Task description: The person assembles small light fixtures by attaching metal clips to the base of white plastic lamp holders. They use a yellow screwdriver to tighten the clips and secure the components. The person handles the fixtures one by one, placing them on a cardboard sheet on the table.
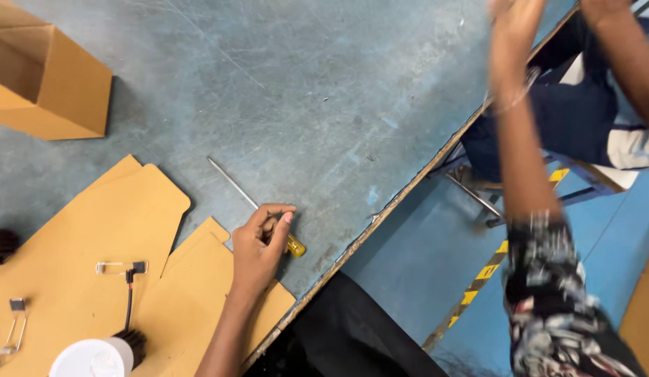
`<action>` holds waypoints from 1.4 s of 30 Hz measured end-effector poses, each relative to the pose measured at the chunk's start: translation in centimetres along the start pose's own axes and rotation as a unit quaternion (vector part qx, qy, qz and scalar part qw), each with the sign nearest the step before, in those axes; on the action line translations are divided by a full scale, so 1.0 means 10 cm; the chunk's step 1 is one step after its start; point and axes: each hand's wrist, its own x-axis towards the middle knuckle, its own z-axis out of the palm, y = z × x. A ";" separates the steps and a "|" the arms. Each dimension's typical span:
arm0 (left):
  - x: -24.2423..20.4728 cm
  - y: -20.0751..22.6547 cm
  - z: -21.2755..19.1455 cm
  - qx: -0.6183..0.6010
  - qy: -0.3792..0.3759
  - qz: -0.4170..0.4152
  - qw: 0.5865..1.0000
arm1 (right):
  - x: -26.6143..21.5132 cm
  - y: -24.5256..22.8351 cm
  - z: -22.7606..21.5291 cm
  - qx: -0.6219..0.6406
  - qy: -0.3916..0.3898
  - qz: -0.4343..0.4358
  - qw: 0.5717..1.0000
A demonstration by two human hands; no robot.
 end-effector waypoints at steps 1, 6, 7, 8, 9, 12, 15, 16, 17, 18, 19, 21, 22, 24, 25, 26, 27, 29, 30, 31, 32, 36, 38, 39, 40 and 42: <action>-0.01 -0.01 0.00 0.010 0.003 0.002 1.000 | -0.70 -0.11 0.10 -0.042 -0.105 0.009 0.994; -0.04 -0.09 0.03 -0.054 -0.001 0.016 0.998 | -3.46 -0.20 0.76 -0.384 -0.361 -0.081 0.846; -0.04 -0.11 0.04 -0.079 -0.007 0.019 0.997 | -3.63 -0.10 0.87 -0.443 -0.308 -0.111 0.835; -0.04 -0.12 0.04 -0.104 -0.013 0.023 0.994 | -3.76 0.01 0.95 -0.498 -0.253 -0.140 0.818; -0.05 -0.14 0.02 -0.111 -0.009 0.038 0.993 | -3.80 0.11 1.02 -0.538 -0.211 -0.130 0.806; -0.10 -0.17 0.03 -0.123 0.000 0.076 0.990 | -3.74 0.33 1.14 -0.620 -0.139 -0.114 0.764; -0.13 -0.15 0.00 -0.118 0.012 0.115 0.986 | -3.73 0.36 1.14 -0.615 -0.141 -0.153 0.760; -0.14 -0.13 0.01 -0.122 0.014 0.131 0.984 | -3.73 0.35 1.13 -0.603 -0.150 -0.175 0.764; -0.16 -0.11 0.01 -0.128 0.016 0.147 0.981 | -3.73 0.35 1.11 -0.602 -0.152 -0.172 0.765; -0.18 -0.07 0.01 -0.108 0.025 0.165 0.980 | -3.73 0.36 1.11 -0.600 -0.155 -0.169 0.766; -0.21 -0.04 0.00 -0.089 0.034 0.182 0.979 | -3.74 0.36 1.10 -0.599 -0.158 -0.167 0.767; -0.34 0.04 -0.02 -0.053 0.062 0.223 0.972 | -3.74 0.37 1.08 -0.609 -0.150 -0.162 0.762; -0.45 0.07 -0.05 -0.037 0.080 0.246 0.965 | -3.74 0.38 1.08 -0.614 -0.146 -0.160 0.759; -0.70 0.07 -0.17 -0.025 0.106 0.282 0.953 | -3.74 0.39 1.08 -0.611 -0.140 -0.157 0.763; -0.92 0.01 -0.24 -0.030 0.117 0.291 0.949 | -3.75 0.40 1.06 -0.610 -0.139 -0.155 0.764; -1.15 -0.08 -0.34 -0.031 0.139 0.281 0.949 | -3.75 0.41 1.06 -0.611 -0.136 -0.162 0.763; -1.39 -0.17 -0.47 -0.032 0.161 0.271 0.948 | -3.76 0.42 1.06 -0.611 -0.135 -0.170 0.761; -1.85 -0.38 -0.83 0.036 0.247 0.292 0.923 | -3.75 0.43 1.06 -0.609 -0.130 -0.178 0.762; -2.11 -0.48 -1.04 0.042 0.280 0.252 0.925 | -3.75 0.44 1.05 -0.608 -0.126 -0.177 0.764; -2.30 -0.57 -1.26 0.054 0.327 0.226 0.916 | -3.76 0.45 1.04 -0.606 -0.124 -0.174 0.766; -2.48 -0.66 -1.49 0.045 0.367 0.211 0.905 | -3.76 0.46 1.04 -0.611 -0.121 -0.177 0.762; -3.02 -0.90 -2.35 0.065 0.429 0.124 0.892 | -3.74 0.50 1.01 -0.615 -0.110 -0.181 0.760; -3.17 -0.95 -2.60 0.050 0.454 0.055 0.888 | -3.72 0.52 1.00 -0.616 -0.105 -0.188 0.758; -3.20 -0.97 -2.65 0.039 0.444 0.061 0.893 | -3.72 0.53 1.00 -0.620 -0.103 -0.193 0.753; -3.23 -0.97 -2.67 0.027 0.435 0.066 0.898 | -3.71 0.53 0.99 -0.624 -0.102 -0.199 0.749; -3.25 -0.93 -2.68 0.018 0.421 0.057 0.905 | -3.70 0.54 0.98 -0.620 -0.101 -0.208 0.750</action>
